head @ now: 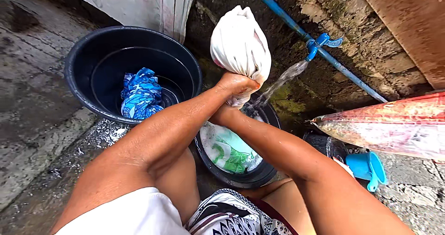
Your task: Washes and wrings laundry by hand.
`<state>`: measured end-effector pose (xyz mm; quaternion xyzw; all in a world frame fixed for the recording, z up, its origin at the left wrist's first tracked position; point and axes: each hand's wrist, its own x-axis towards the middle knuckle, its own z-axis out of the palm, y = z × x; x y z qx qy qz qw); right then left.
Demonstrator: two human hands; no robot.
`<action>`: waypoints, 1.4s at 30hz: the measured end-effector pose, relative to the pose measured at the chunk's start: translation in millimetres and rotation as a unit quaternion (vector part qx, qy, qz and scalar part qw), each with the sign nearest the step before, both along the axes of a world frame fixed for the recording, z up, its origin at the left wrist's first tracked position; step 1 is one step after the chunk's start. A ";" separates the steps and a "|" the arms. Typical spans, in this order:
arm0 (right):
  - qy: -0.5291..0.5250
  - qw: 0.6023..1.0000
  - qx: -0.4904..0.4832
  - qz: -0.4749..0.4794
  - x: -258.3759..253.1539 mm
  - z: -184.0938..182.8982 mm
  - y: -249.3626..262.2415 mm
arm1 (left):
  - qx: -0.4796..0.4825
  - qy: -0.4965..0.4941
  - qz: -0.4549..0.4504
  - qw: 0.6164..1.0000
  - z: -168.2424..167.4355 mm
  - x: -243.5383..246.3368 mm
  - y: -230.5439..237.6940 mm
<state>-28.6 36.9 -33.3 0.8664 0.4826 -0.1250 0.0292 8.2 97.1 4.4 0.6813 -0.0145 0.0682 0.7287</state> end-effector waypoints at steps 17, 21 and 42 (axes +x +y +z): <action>0.515 0.347 0.659 -0.426 -24.0 20.1 -135.1 | -0.406 -0.185 0.030 0.895 24.1 19.0 4.0; 0.665 0.281 0.548 -0.422 -32.8 -10.2 -150.4 | -0.312 -0.232 -0.012 0.921 29.9 10.3 -0.5; 0.029 0.560 0.814 -0.152 42.4 111.2 -154.5 | -0.502 -0.083 -0.014 0.861 45.9 1.2 -33.2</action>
